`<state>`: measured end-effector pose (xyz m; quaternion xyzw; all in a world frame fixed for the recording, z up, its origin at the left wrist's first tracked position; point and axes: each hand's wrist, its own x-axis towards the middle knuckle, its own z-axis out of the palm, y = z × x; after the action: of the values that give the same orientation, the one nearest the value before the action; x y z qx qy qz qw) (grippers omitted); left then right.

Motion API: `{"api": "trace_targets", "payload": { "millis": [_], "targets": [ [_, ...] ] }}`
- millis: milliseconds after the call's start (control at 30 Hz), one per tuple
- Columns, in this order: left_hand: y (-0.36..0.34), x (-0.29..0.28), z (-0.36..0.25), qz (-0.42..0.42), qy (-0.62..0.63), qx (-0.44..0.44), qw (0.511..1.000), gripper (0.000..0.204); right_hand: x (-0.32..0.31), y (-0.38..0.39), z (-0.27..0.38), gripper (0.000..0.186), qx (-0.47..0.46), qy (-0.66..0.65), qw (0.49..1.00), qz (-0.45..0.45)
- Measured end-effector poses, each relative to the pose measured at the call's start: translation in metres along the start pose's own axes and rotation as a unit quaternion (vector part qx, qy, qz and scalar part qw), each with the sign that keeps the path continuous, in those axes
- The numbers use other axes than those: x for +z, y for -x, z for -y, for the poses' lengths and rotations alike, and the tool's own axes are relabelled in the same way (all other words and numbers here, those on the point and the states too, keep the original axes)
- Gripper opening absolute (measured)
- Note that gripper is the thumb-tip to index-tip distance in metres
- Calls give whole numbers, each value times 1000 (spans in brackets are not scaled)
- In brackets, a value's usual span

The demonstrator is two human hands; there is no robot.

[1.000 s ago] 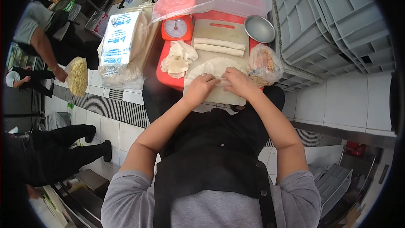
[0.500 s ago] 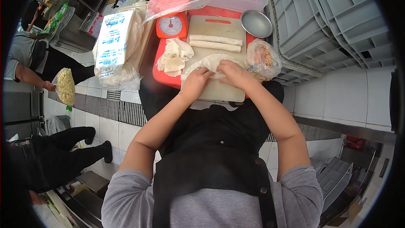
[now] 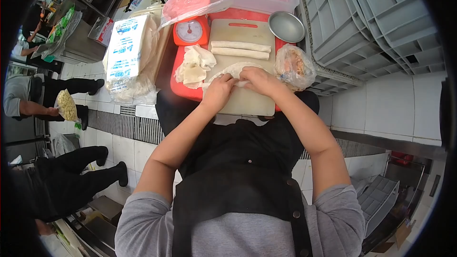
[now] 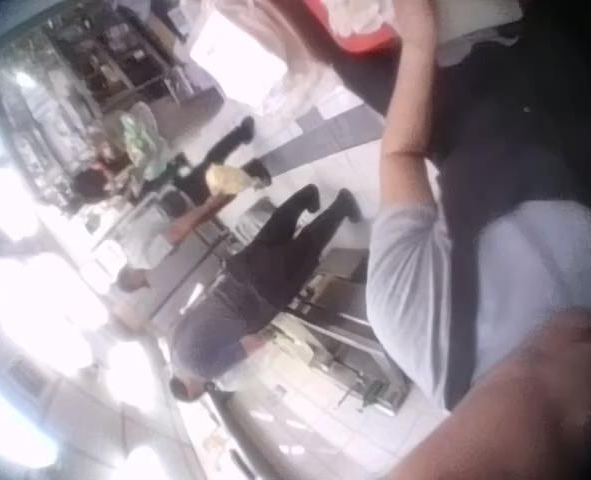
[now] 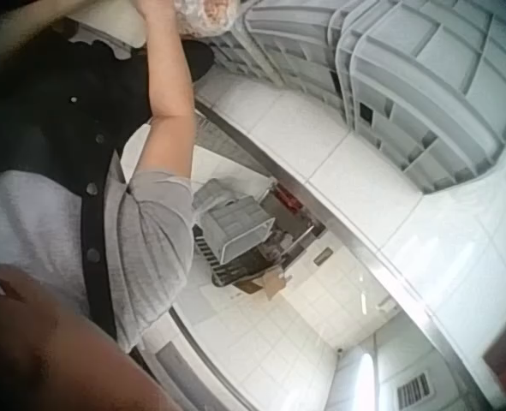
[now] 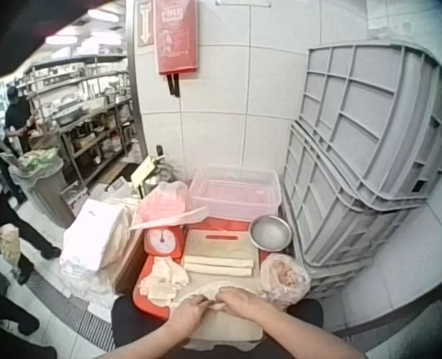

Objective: Rolling spring rolls using thin wrappers and meat filling in a commercial kitchen.

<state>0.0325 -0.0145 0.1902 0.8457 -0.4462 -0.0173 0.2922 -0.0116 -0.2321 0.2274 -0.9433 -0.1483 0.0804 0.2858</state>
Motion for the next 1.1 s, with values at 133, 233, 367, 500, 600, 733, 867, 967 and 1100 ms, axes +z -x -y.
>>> {"api": "trace_targets", "payload": {
  "millis": [133,233,367,500,600,733,867,967,1100],
  "targets": [
    [-6,-4,-14,-61,-39,33,997,31,6,-6,-20,24,3,-12,1000,4],
    [3,4,-3,-48,-63,37,996,35,6,-10,-14,25,-4,4,1000,10],
    [-2,5,9,-20,-61,20,998,36,-1,-4,-6,24,-45,-2,997,-63],
    [-12,4,0,-63,-86,56,993,36,9,-8,-31,27,-16,-26,999,-44],
    [-7,5,9,-82,-82,70,991,37,9,-15,-27,28,-10,4,999,-41],
    [-11,6,20,-52,-103,79,990,40,2,-13,-15,25,-29,26,994,-103],
    [-21,6,22,-39,-84,72,993,38,5,-17,-26,23,-18,27,996,-77],
    [-19,3,20,-30,-76,68,994,37,10,-15,-28,23,-8,15,997,-75],
    [15,-4,7,-3,-77,81,994,39,30,12,-9,23,-35,10,996,-77]
  ]
}}
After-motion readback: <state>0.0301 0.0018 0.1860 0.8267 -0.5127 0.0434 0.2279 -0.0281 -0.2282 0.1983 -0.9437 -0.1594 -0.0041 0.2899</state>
